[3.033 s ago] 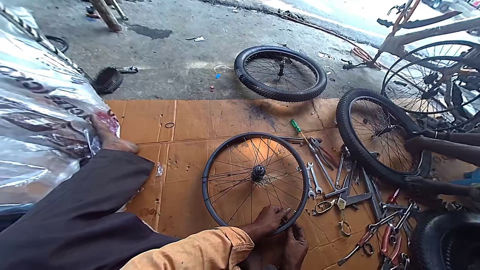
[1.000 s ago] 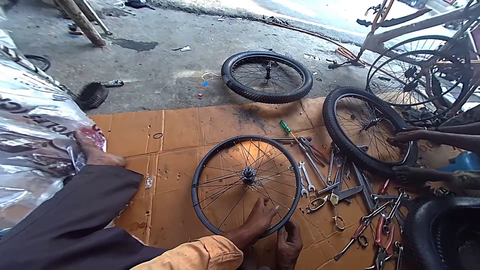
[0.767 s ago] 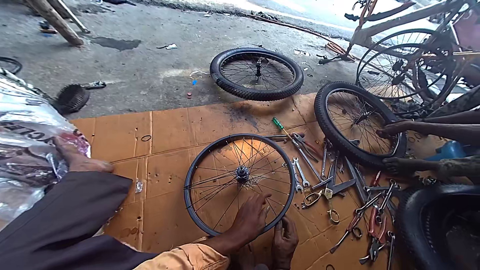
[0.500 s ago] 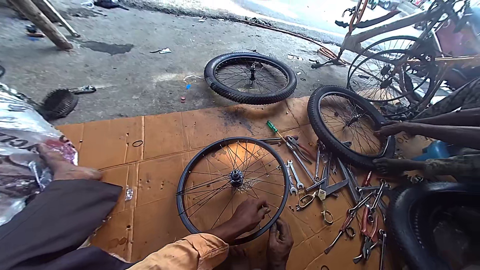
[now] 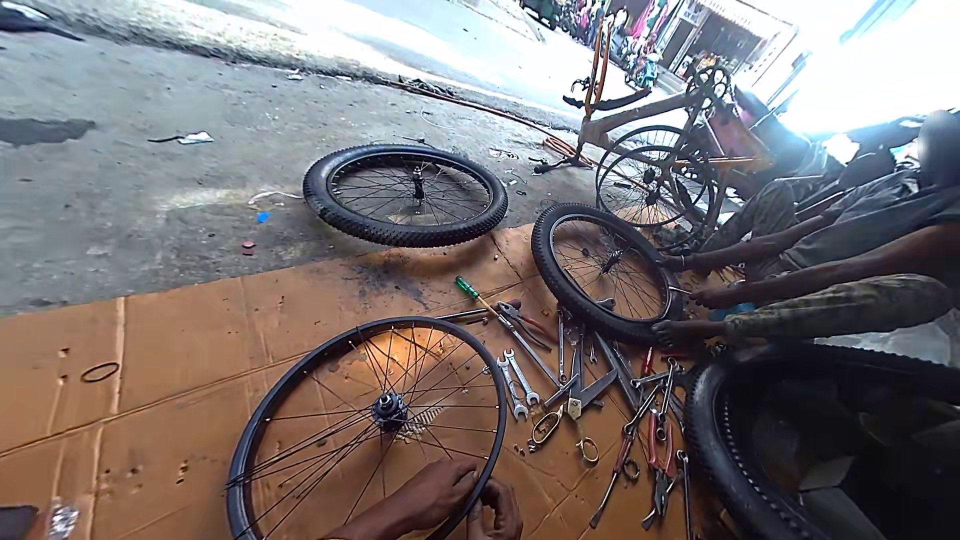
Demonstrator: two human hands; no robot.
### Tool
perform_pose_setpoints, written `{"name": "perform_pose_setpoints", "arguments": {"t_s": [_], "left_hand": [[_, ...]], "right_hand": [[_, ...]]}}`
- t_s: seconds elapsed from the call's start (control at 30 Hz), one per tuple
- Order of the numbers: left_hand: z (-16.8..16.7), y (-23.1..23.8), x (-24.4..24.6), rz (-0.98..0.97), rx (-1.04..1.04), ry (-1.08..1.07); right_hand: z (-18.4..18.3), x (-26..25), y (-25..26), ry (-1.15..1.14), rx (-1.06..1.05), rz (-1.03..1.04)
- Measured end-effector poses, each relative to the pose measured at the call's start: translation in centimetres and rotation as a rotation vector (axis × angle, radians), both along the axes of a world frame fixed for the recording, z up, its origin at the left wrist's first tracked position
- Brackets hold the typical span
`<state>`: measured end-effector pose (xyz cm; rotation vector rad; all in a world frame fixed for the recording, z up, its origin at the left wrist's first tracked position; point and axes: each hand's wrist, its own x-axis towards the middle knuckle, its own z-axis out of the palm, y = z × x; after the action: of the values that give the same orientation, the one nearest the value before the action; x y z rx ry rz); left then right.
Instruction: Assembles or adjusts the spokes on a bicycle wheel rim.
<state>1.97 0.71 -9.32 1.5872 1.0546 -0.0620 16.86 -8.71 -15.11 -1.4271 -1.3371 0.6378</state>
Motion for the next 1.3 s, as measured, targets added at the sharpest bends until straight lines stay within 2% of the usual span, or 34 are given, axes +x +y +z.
{"name": "perform_pose_setpoints", "arguments": {"t_s": [0.1, 0.23, 0.4, 0.57, 0.77, 0.93, 1.07, 1.2, 1.3], "left_hand": [[-0.7, -0.1, -0.2, 0.025, 0.020, -0.023], [-1.4, -0.2, -0.6, 0.074, -0.113, -0.136], [-0.5, -0.2, -0.4, -0.025, 0.024, -0.034], [-1.8, -0.6, -0.7, 0.059, -0.094, -0.166], [-1.2, -0.7, -0.8, -0.054, 0.080, -0.048], [-1.5, -1.0, -0.8, 0.011, 0.041, -0.154], [-1.1, -0.9, -0.8, -0.040, 0.147, -0.071], [-1.6, -1.0, -1.0, 0.005, 0.083, -0.158], [-1.3, -1.2, -0.8, -0.011, 0.134, -0.107]], "right_hand": [[0.2, -0.1, 0.0, -0.038, -0.009, -0.013], [0.6, 0.0, -0.1, -0.054, -0.021, -0.005], [0.3, 0.0, -0.1, -0.008, -0.022, 0.012], [0.7, 0.3, -0.3, -0.066, -0.035, 0.013], [0.4, 0.0, -0.4, -0.026, -0.029, 0.013], [-0.2, 0.3, -0.2, -0.070, 0.022, 0.005], [-0.5, 0.2, -0.1, -0.019, 0.041, 0.032], [-1.1, 0.1, -0.1, -0.050, 0.028, 0.010], [-1.1, 0.2, -0.2, -0.041, 0.013, 0.020]]}}
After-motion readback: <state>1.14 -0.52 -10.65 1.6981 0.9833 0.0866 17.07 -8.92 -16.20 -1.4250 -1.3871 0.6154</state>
